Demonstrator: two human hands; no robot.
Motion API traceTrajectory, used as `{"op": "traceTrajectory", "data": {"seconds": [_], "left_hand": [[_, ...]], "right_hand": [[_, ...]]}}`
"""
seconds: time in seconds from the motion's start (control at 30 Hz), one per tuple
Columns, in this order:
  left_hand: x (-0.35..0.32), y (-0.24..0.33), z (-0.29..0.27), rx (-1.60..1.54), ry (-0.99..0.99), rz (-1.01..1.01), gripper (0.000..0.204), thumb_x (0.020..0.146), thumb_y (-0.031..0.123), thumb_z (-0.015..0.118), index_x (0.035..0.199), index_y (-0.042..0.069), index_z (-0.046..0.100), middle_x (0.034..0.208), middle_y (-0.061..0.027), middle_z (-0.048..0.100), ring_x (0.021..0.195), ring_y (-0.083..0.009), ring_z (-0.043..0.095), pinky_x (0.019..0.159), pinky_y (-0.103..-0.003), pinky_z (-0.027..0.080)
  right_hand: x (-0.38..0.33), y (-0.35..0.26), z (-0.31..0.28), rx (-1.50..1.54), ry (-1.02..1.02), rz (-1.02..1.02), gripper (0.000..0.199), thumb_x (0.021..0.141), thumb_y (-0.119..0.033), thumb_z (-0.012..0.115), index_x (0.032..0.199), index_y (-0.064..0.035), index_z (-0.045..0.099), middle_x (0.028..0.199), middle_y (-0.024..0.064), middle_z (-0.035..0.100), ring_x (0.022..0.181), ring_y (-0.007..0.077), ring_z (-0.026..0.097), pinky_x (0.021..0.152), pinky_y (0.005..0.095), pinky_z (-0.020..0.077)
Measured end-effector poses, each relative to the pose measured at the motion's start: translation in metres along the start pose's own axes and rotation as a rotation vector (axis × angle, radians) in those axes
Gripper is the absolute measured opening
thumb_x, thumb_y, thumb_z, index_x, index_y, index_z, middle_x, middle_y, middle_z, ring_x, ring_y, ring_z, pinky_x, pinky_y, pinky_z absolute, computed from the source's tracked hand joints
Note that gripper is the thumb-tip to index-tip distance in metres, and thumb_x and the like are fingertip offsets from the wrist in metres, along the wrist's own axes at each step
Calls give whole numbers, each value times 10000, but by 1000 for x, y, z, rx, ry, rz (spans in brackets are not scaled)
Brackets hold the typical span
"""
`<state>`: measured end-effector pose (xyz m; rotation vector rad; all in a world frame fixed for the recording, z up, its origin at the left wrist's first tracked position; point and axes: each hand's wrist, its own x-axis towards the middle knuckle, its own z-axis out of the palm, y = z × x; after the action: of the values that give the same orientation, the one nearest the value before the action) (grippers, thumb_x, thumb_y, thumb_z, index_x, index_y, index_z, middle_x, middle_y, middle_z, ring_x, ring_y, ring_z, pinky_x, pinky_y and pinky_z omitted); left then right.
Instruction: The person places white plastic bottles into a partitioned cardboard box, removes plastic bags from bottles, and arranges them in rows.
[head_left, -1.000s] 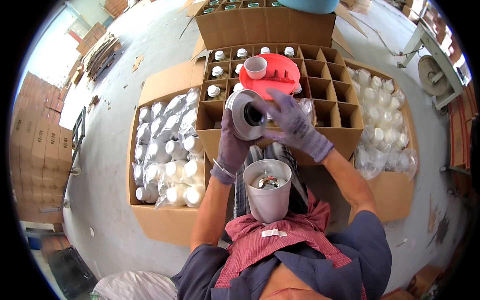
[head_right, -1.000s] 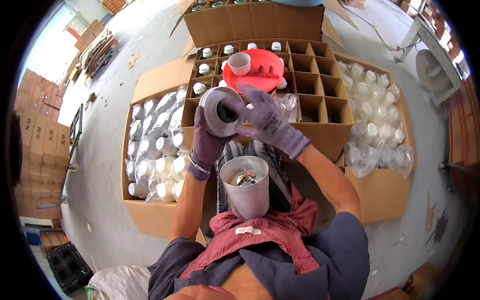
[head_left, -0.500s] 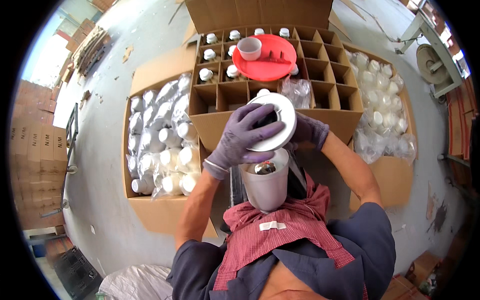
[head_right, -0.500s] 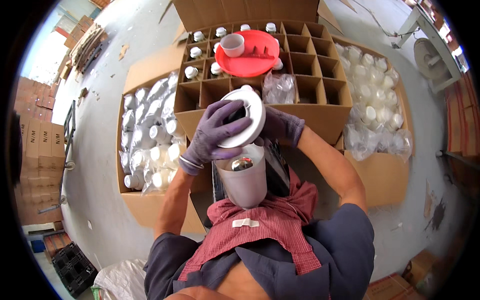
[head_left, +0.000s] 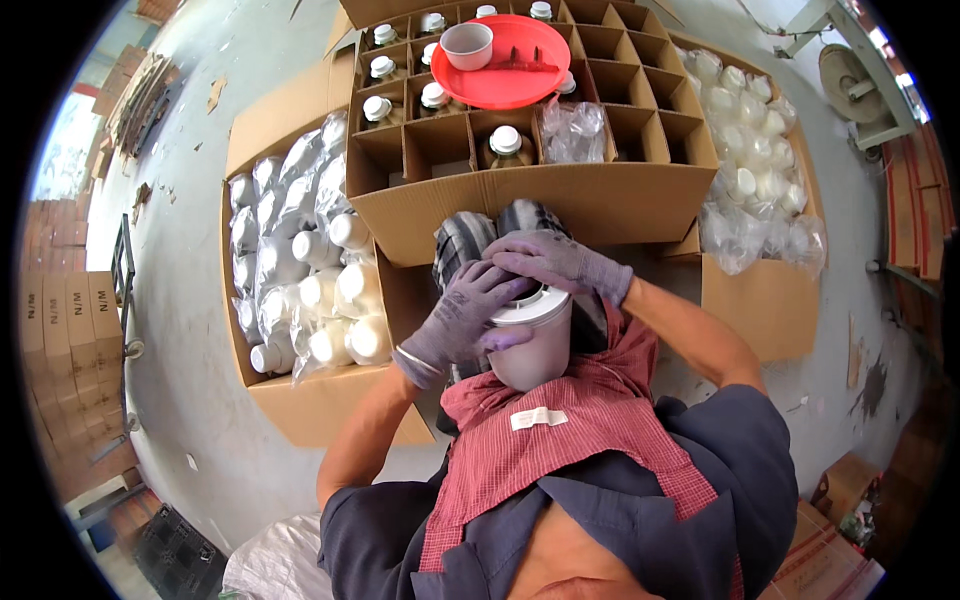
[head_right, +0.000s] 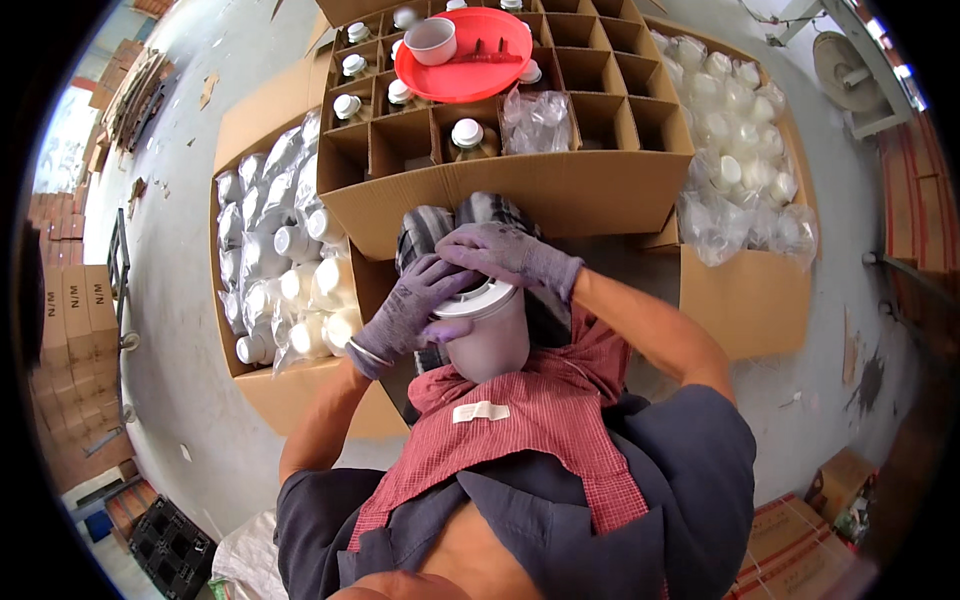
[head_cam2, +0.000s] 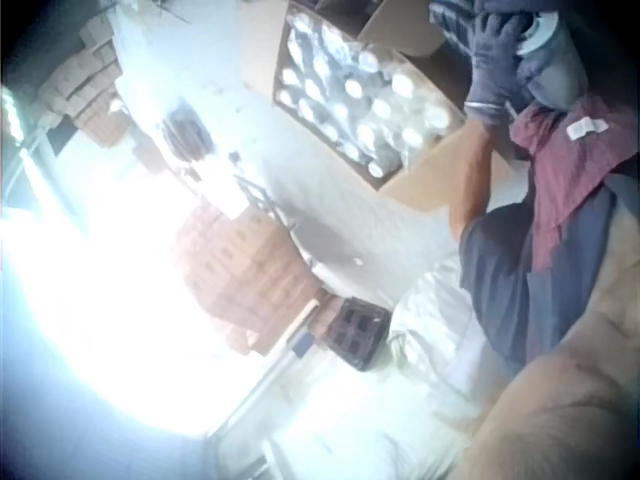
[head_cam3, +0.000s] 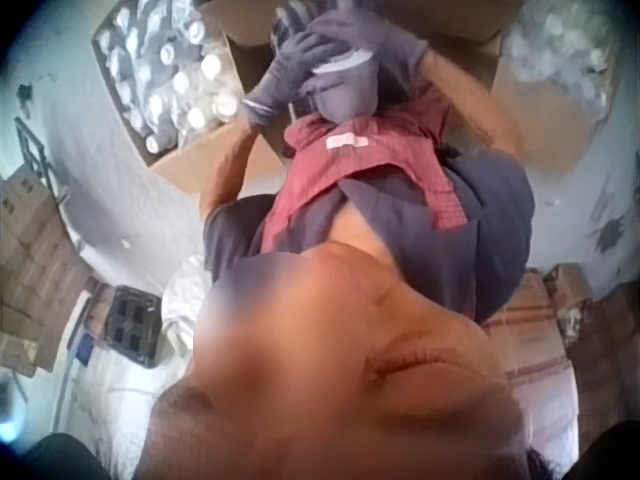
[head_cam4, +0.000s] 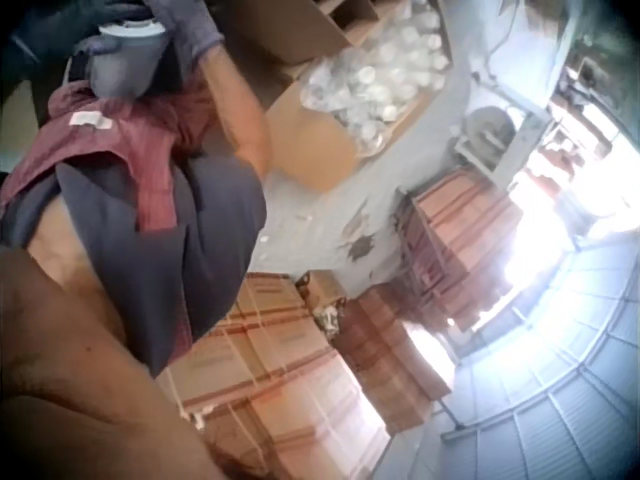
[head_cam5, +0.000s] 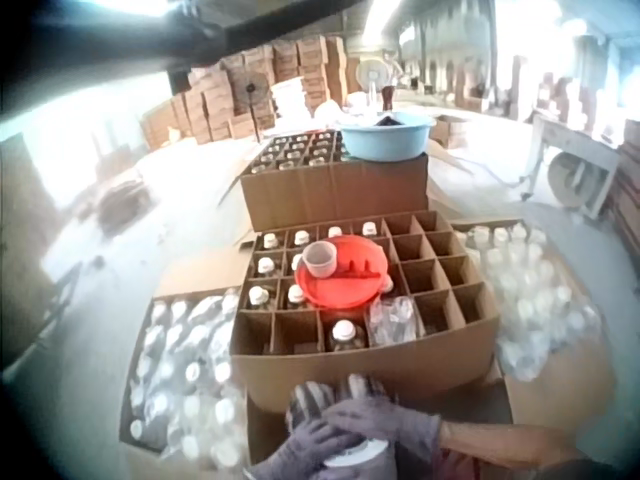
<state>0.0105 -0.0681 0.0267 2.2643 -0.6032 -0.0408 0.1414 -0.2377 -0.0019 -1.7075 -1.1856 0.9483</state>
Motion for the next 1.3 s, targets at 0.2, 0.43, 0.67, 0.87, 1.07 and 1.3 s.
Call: {"op": "traceTrajectory", "data": {"seconds": [0.2, 0.43, 0.67, 0.87, 1.07, 1.3], "left_hand": [[12, 17, 4, 108, 5, 52, 659, 837, 490, 617, 1304, 36, 517, 1328, -181, 493, 1253, -388, 445, 1097, -491, 279], [-32, -20, 99, -473, 429, -309, 496, 997, 340, 464, 1309, -46, 483, 1291, -165, 542, 1186, -249, 500, 1027, -348, 383], [-36, 4, 93, -952, 79, -937, 487, 933, 394, 597, 1167, -34, 608, 1019, -80, 666, 900, -145, 598, 798, -281, 480], [-38, -11, 85, -1086, -206, -671, 418, 994, 291, 513, 1287, -4, 551, 1182, -64, 621, 1134, -143, 531, 984, -295, 419], [-33, -15, 113, -877, -116, -566, 381, 969, 263, 549, 1249, 6, 580, 1156, -70, 643, 1076, -157, 576, 932, -298, 458], [-26, -16, 105, -727, -53, -426, 340, 940, 229, 590, 1206, 19, 613, 1126, -77, 669, 1008, -173, 629, 873, -302, 504]], "right_hand": [[-3, 40, -7, -202, 17, -497, 376, 1007, -274, 452, 1248, -12, 572, 1273, 151, 566, 1168, 268, 547, 1024, 343, 410], [-124, 7, -9, -155, 332, -336, 575, 944, -372, 582, 1357, 8, 454, 1274, 149, 526, 1211, 263, 493, 1045, 397, 372], [-196, 18, 65, 511, 714, 214, 741, 919, -543, 547, 1453, -72, 342, 1353, 118, 459, 1264, 224, 430, 1067, 363, 343], [-167, 58, 67, 665, 617, 145, 734, 948, -586, 444, 1468, -81, 325, 1422, 127, 393, 1302, 242, 396, 1107, 365, 288], [-126, -53, 14, -346, 291, -401, 689, 921, -610, 444, 1386, -102, 466, 1402, 162, 420, 1272, 334, 417, 1080, 449, 294], [-93, -82, 12, -400, 77, -940, 603, 823, -539, 594, 1290, -168, 513, 1392, 161, 428, 1236, 403, 412, 1022, 595, 294]]}}
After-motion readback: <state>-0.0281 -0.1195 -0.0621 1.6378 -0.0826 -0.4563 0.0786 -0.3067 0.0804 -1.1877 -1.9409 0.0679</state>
